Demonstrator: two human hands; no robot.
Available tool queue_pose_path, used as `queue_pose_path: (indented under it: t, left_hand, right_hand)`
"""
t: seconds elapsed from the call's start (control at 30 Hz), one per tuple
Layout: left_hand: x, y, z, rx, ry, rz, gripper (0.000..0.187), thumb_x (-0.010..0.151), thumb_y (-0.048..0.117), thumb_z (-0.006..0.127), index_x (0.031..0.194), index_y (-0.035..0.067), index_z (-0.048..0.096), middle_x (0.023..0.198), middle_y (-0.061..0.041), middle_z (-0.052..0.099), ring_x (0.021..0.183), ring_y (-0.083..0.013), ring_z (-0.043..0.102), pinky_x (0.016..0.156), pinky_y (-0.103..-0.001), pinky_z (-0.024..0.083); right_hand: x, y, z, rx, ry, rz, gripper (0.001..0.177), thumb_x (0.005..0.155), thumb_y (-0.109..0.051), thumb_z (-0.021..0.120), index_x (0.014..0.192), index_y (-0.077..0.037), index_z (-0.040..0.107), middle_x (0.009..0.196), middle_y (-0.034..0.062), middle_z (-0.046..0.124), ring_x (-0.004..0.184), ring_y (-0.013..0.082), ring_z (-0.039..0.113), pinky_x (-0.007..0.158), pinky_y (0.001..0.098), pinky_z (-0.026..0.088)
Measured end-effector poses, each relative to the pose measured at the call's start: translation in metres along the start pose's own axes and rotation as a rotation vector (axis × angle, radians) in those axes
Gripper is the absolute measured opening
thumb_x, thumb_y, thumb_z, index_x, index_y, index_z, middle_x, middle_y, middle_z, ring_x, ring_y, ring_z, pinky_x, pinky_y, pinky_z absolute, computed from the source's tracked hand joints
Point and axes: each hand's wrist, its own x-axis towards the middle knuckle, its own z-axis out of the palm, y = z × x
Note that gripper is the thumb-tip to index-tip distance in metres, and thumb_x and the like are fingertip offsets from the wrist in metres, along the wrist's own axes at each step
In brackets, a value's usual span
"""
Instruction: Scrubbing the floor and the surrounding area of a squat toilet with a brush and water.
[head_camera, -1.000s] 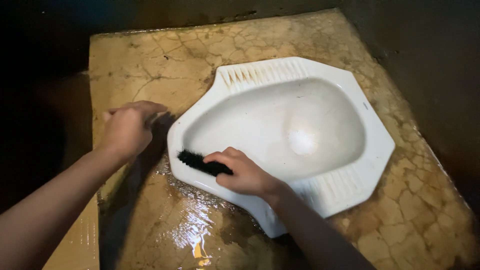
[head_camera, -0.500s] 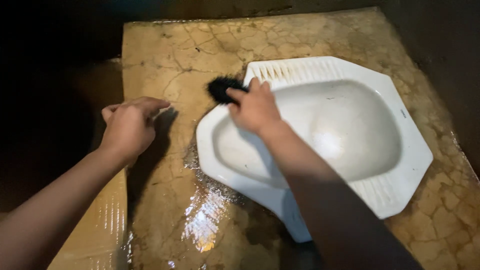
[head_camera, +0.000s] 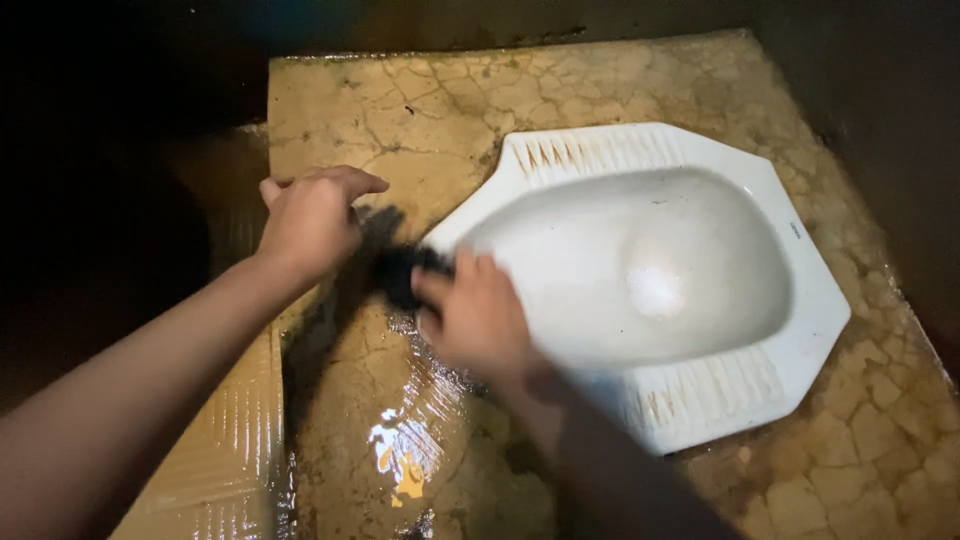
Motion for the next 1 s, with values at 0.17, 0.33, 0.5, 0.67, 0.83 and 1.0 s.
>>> queue_pose_path:
  t: [0.17,0.33,0.5,0.67,0.83,1.0]
  left_hand:
    - [-0.017,0.006,0.0,-0.144,0.028,0.017,0.044,0.082,-0.001,0.064,0.12,0.019,0.075,0.125,-0.003,0.071,0.119,-0.0246,0.061,0.1,-0.052,0.031]
    - [-0.039,-0.013,0.011,-0.111,0.001,-0.03,0.051,0.078,-0.003,0.062,0.12,0.021,0.075,0.126,-0.001,0.072,0.118,-0.0234,0.062,0.103,-0.052,0.03]
    - [-0.06,-0.018,0.01,-0.045,0.054,0.017,0.05,0.077,-0.003,0.063,0.12,0.021,0.076,0.127,-0.003,0.072,0.122,-0.0262,0.061,0.103,-0.053,0.032]
    - [-0.069,0.032,0.01,0.052,-0.084,0.085,0.054,0.072,-0.002,0.065,0.118,0.024,0.075,0.128,0.001,0.071,0.119,-0.0238,0.06,0.103,-0.055,0.031]
    - [-0.065,0.09,0.049,0.086,-0.304,0.292,0.05,0.074,-0.001,0.065,0.11,0.03,0.079,0.123,0.006,0.073,0.119,-0.0175,0.062,0.105,-0.05,0.033]
    - [-0.067,0.129,0.041,0.23,-0.533,0.182,0.039,0.08,0.011,0.068,0.108,0.036,0.08,0.116,0.004,0.074,0.118,-0.0173,0.064,0.111,-0.045,0.033]
  right_hand:
    - [-0.082,-0.033,-0.007,-0.065,0.06,-0.08,0.055,0.075,-0.025,0.076,0.126,-0.005,0.07,0.106,0.0194,0.055,0.097,0.0363,0.053,0.08,0.0489,0.045]
    - [-0.041,-0.04,0.014,-0.013,0.164,0.109,0.05,0.08,-0.031,0.077,0.125,-0.011,0.07,0.102,0.0173,0.055,0.101,0.0368,0.053,0.085,0.0489,0.044]
    - [-0.045,-0.042,0.018,-0.015,0.183,0.156,0.048,0.079,-0.032,0.077,0.122,-0.013,0.071,0.103,0.0167,0.056,0.102,0.0374,0.055,0.087,0.0493,0.045]
    - [-0.13,-0.023,-0.013,-0.059,0.252,0.275,0.052,0.082,-0.037,0.074,0.128,-0.013,0.07,0.097,0.0198,0.056,0.097,0.0391,0.055,0.083,0.0516,0.044]
    - [-0.197,0.032,-0.037,-0.096,0.259,0.539,0.047,0.083,-0.042,0.074,0.125,-0.02,0.071,0.097,0.0194,0.057,0.095,0.0396,0.055,0.083,0.0515,0.045]
    - [-0.235,0.111,-0.069,-0.308,0.15,0.812,0.044,0.087,-0.049,0.071,0.126,-0.028,0.072,0.095,0.0175,0.059,0.095,0.0375,0.057,0.086,0.0511,0.047]
